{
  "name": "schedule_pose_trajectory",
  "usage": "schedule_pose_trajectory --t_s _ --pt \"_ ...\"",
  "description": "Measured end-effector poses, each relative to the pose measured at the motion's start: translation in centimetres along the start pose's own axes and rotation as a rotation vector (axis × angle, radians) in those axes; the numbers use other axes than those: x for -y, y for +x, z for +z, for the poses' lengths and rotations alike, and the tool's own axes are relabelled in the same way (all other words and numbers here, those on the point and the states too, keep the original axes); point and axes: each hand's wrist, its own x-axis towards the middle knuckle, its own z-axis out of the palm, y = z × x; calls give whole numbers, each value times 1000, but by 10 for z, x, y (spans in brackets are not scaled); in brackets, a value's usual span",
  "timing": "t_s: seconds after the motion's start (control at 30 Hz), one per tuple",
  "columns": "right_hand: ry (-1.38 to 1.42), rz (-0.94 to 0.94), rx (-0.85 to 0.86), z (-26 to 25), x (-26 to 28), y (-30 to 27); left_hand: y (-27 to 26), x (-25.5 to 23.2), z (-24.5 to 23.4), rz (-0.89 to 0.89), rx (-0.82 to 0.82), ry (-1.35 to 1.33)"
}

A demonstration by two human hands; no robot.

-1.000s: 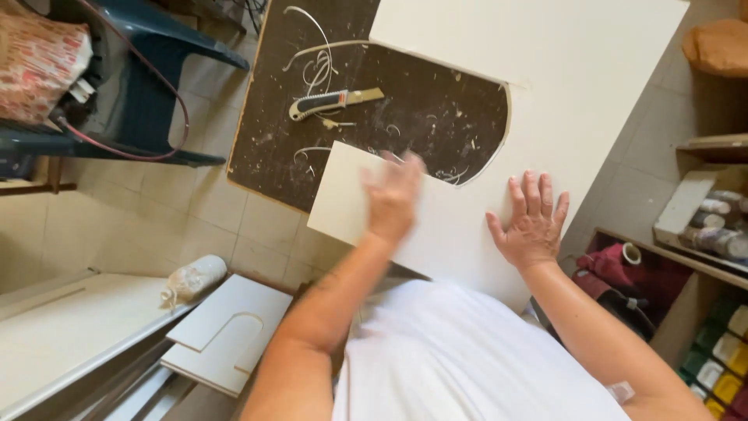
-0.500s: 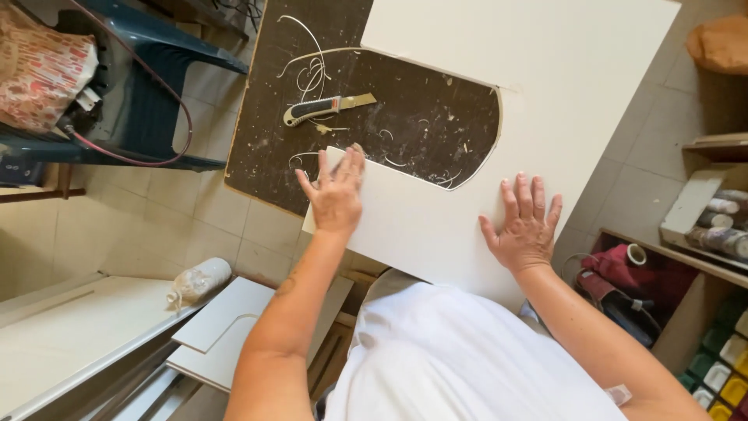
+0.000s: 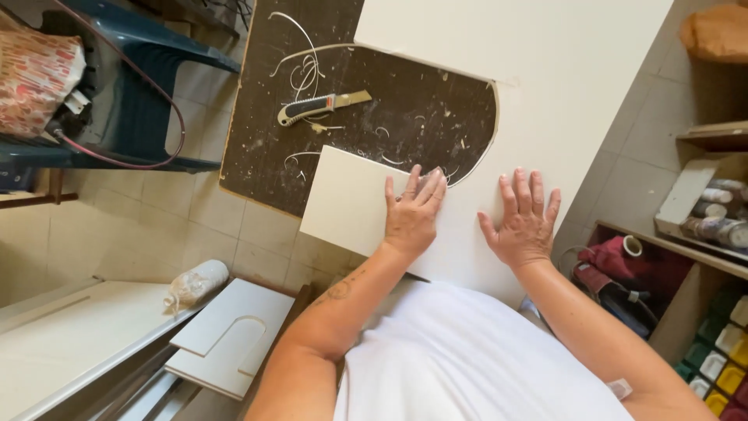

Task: Trimming and sanding the edges of a U-shaped cutout in a white board to finish the piece.

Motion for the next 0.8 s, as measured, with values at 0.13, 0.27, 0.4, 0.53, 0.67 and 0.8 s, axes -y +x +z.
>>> schedule_pose_trajectory --t_s 0.13,0.27,0.4,0.53,0.67,0.8 --pt "4 9 20 3 -2 -4 -4 63 -14 -24 50 69" --pt "5 16 24 -2 0 8 1 6 17 30 -28 -2" --pt "4 24 27 3 -2 -4 -10 44 1 144 7 -56" --pt "4 10 -5 4 -3 0 -10 95 9 -43 -69 213" --pt "-15 -3 -16 -2 2 -3 -17 11 11 60 10 12" --pt "-29 -3 -28 6 -1 -3 2 100 -65 55 98 1154"
